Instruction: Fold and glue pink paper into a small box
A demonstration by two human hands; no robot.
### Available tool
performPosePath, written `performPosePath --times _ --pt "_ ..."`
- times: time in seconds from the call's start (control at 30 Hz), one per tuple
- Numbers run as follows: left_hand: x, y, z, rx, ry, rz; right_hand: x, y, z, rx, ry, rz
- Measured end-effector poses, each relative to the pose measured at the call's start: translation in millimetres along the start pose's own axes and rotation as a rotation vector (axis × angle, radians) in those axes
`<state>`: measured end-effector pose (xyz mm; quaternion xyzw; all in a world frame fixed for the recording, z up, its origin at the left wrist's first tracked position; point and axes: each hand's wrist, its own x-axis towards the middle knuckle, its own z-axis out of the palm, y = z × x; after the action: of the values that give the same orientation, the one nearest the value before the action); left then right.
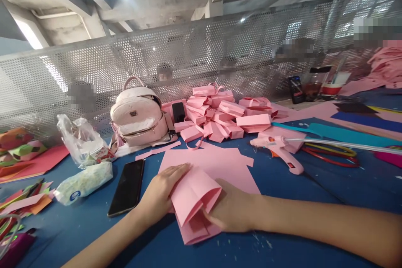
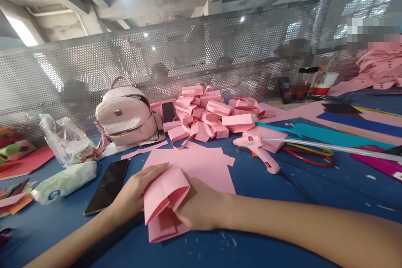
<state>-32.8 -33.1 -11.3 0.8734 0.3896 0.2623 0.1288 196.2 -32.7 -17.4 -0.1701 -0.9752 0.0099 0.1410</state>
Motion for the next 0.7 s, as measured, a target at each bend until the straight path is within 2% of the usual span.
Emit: performPosePath --times 0.03,0.1,0.23,0.3,0.37,0.53,0.63,0.7 --pt "0 -1 -1.9 -0.042 0.042 -0.077 0 3 -3 -0.005 0.011 0.000" --pt "2 -3 -5.9 -0.126 0.106 -0.195 1 11 -10 0.064 0.124 0.070" --pt "4 -3 -10.9 -0.200 0.156 -0.236 6 27 -21 0.309 0.477 0.274" --pt "5 0 -10.9 -0.220 0.166 -0.248 9 32 -24 0.407 0.562 0.375" --pt "6 5 -10.7 -0.246 0.154 -0.240 11 35 -24 0.511 0.532 0.411" --pt "8 22 -13.4 -0.337 0.047 -0.180 14 32 -25 0.676 0.358 0.358" --pt "8 29 -13.6 -0.351 -0.010 -0.182 15 29 -29 0.574 0.265 0.372" --pt "8 30 -11.9 -0.339 -0.006 -0.200 14 27 -33 0.464 0.240 0.387"
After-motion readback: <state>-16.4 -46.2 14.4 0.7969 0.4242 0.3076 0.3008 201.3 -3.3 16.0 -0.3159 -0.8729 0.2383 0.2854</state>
